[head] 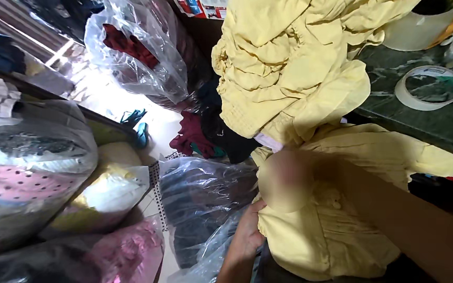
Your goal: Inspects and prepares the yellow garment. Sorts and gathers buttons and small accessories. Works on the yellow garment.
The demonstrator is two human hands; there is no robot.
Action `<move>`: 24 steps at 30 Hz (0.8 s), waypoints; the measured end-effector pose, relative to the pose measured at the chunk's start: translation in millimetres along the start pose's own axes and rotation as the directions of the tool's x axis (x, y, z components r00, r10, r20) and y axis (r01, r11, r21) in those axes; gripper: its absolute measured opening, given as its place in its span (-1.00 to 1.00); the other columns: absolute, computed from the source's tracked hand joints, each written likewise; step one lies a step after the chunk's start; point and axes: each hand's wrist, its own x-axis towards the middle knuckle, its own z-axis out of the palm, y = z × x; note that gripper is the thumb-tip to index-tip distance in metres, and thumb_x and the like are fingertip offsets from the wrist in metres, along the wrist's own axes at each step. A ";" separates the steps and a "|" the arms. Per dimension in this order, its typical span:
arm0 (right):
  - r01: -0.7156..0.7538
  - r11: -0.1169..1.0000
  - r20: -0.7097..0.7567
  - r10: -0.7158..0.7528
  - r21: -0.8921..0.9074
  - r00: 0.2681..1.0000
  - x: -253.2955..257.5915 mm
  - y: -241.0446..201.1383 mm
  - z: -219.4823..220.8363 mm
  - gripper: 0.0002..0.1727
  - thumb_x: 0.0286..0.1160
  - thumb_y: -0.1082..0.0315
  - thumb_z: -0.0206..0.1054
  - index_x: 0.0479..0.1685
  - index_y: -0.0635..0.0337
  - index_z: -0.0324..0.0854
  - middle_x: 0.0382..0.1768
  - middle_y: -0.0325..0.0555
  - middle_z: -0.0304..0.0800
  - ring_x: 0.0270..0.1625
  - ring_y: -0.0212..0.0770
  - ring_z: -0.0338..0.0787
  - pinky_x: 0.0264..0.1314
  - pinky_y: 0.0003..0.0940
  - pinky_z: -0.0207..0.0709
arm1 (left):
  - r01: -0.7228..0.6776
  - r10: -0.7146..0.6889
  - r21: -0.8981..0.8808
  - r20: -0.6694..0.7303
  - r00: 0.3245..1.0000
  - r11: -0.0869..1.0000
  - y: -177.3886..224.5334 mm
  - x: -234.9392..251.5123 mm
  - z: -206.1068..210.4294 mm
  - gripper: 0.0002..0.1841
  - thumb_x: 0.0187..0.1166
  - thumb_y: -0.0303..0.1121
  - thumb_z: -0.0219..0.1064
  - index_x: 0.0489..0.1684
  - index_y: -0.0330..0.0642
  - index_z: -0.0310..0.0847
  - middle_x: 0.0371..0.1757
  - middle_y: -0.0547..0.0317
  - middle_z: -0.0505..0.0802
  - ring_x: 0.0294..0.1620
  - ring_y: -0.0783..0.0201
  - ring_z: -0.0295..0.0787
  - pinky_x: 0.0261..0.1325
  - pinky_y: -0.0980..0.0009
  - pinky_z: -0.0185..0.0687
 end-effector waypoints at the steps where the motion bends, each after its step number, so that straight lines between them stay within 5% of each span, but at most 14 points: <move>1: -0.042 0.992 0.083 0.052 -0.116 0.995 4.2 5.8 3.9 -0.82 0.25 0.42 0.58 -0.39 0.38 0.71 -0.69 -0.40 0.54 -0.60 -0.64 0.41 -0.48 -0.65 0.30 | 0.000 0.000 -0.018 -0.004 1.000 1.000 -0.2 -0.9 2.0 -0.69 0.78 -0.32 -0.05 -0.20 -0.18 0.65 -0.37 0.06 0.86 -0.36 0.27 0.88 -0.32 0.34 0.82; 4: -0.250 0.921 0.046 0.275 -0.299 0.960 10.9 9.8 12.7 -0.72 0.44 0.35 0.52 -0.25 0.46 0.65 -0.65 -0.25 0.38 -0.58 -0.46 0.30 -0.42 -0.44 0.29 | -0.090 0.092 0.042 -0.031 0.995 0.995 -2.4 -6.0 5.6 -0.68 0.78 -0.32 -0.06 -0.22 -0.20 0.64 -0.39 0.09 0.85 -0.37 0.30 0.86 -0.32 0.37 0.80; 9: -0.263 0.933 -0.069 0.254 -0.245 0.965 13.0 15.5 7.6 -0.74 0.52 0.29 0.47 -0.15 0.39 0.68 -0.62 -0.26 0.44 -0.57 -0.47 0.34 -0.44 -0.47 0.31 | -0.308 0.329 0.240 -0.052 0.943 0.920 -5.0 -6.7 2.2 -0.72 0.75 -0.45 0.06 -0.26 -0.31 0.72 -0.43 0.09 0.86 -0.42 0.35 0.84 -0.32 0.41 0.79; 14: -0.288 0.930 -0.057 0.282 -0.230 0.958 12.1 11.0 11.4 -0.69 0.33 0.28 0.61 -0.27 0.33 0.63 -0.58 -0.26 0.49 -0.53 -0.46 0.40 -0.40 -0.44 0.34 | -0.260 0.271 0.205 -0.025 0.962 0.944 -2.3 -7.0 2.8 -0.69 0.77 -0.38 0.02 -0.22 -0.27 0.70 -0.37 0.08 0.87 -0.35 0.33 0.86 -0.26 0.38 0.80; 22: -0.175 0.975 0.004 0.177 -0.140 0.984 10.2 10.1 12.9 -0.77 0.36 0.39 0.56 -0.11 0.34 0.74 -0.51 -0.28 0.65 -0.52 -0.59 0.44 -0.40 -0.60 0.38 | -0.308 0.279 0.324 0.134 0.951 0.895 7.2 -8.0 -6.7 -0.72 0.64 -0.41 0.03 -0.33 -0.15 0.70 -0.42 0.21 0.86 -0.40 0.42 0.83 -0.30 0.44 0.78; 24: -0.156 0.978 -0.005 0.157 -0.135 0.988 10.6 7.9 14.9 -0.82 0.40 0.39 0.52 -0.19 0.35 0.74 -0.57 -0.35 0.60 -0.56 -0.66 0.39 -0.45 -0.67 0.31 | -0.301 0.252 0.358 0.178 0.951 0.884 12.5 -8.8 -7.8 -0.72 0.59 -0.41 0.01 -0.35 -0.09 0.70 -0.42 0.26 0.86 -0.38 0.45 0.83 -0.29 0.46 0.78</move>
